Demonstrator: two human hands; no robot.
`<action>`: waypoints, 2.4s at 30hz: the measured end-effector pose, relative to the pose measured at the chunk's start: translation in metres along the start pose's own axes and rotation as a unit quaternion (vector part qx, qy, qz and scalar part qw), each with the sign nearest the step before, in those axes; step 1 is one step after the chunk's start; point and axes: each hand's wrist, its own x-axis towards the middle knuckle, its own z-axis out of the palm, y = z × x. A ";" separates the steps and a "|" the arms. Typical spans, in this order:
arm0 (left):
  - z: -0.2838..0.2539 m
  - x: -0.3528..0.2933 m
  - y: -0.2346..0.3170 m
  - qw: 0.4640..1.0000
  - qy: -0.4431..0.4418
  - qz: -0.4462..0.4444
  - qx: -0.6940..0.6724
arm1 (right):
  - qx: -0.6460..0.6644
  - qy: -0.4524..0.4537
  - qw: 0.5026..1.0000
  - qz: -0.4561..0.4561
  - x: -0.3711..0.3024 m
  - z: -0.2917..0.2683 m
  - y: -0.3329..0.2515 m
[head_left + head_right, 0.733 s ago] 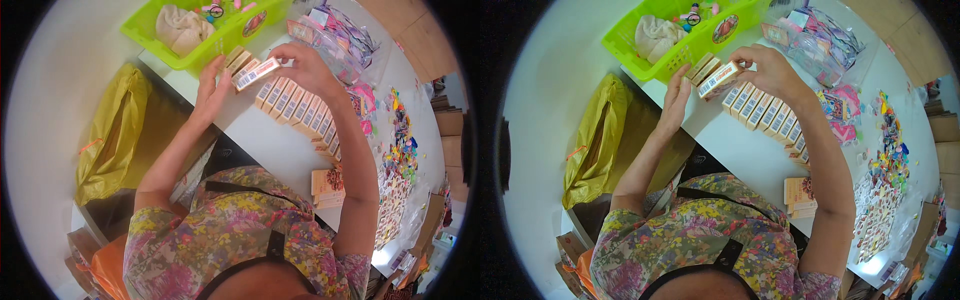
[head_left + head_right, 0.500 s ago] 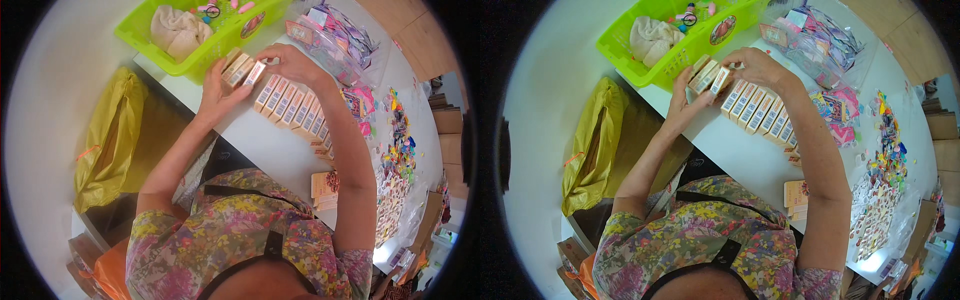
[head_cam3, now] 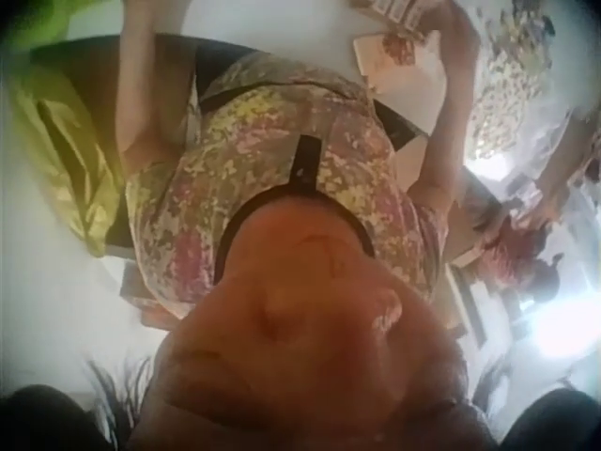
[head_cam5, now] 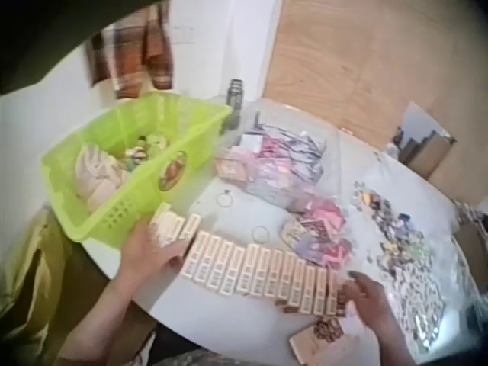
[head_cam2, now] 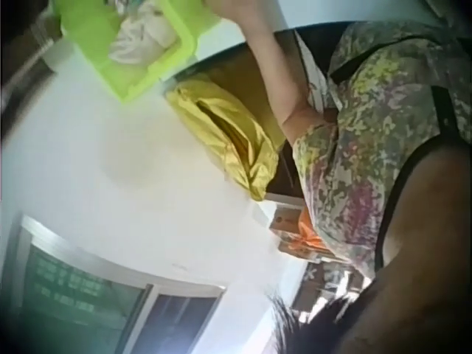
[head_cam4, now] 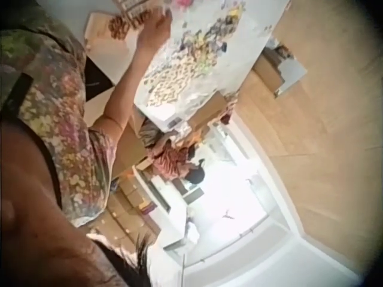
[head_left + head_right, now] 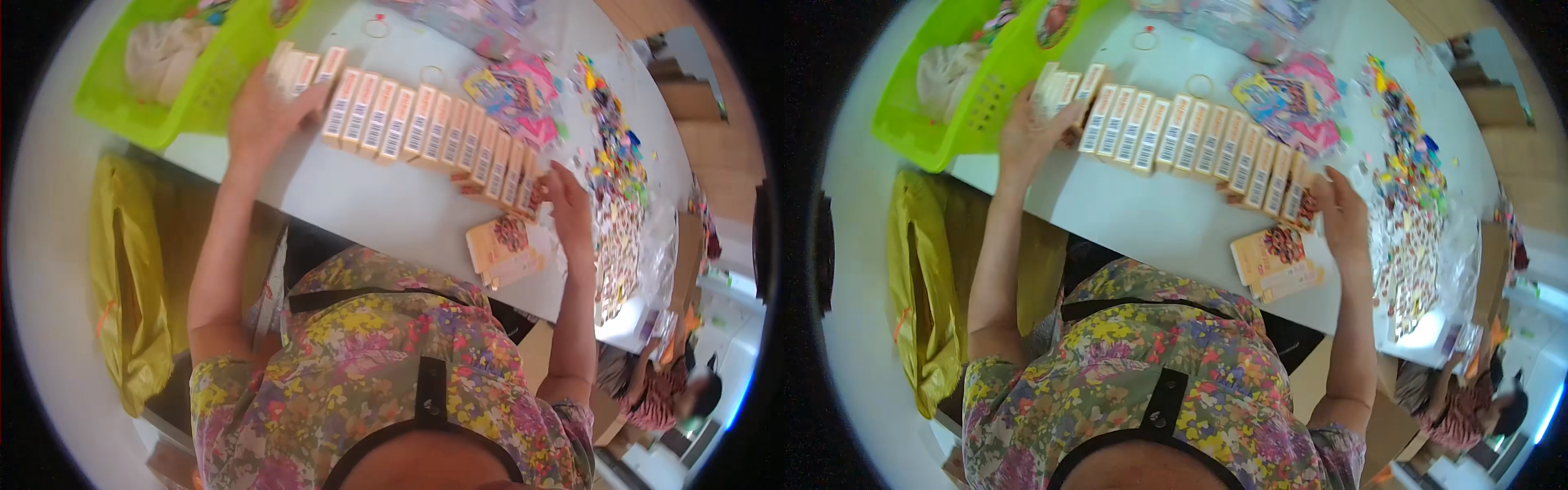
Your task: Packaging small items into paper bags and placing them into a shipping box.
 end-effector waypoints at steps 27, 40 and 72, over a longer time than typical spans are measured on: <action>0.000 -0.007 0.031 0.989 -0.123 -0.084 0.002 | 0.246 -0.053 0.962 0.108 0.001 0.012 -0.009; 0.001 -0.005 0.015 0.988 -0.079 -0.030 0.131 | 0.278 -0.194 0.939 0.052 0.002 0.036 -0.020; 0.022 -0.057 0.010 0.965 0.113 0.006 -0.237 | 0.373 0.040 0.922 -0.094 -0.031 0.075 -0.041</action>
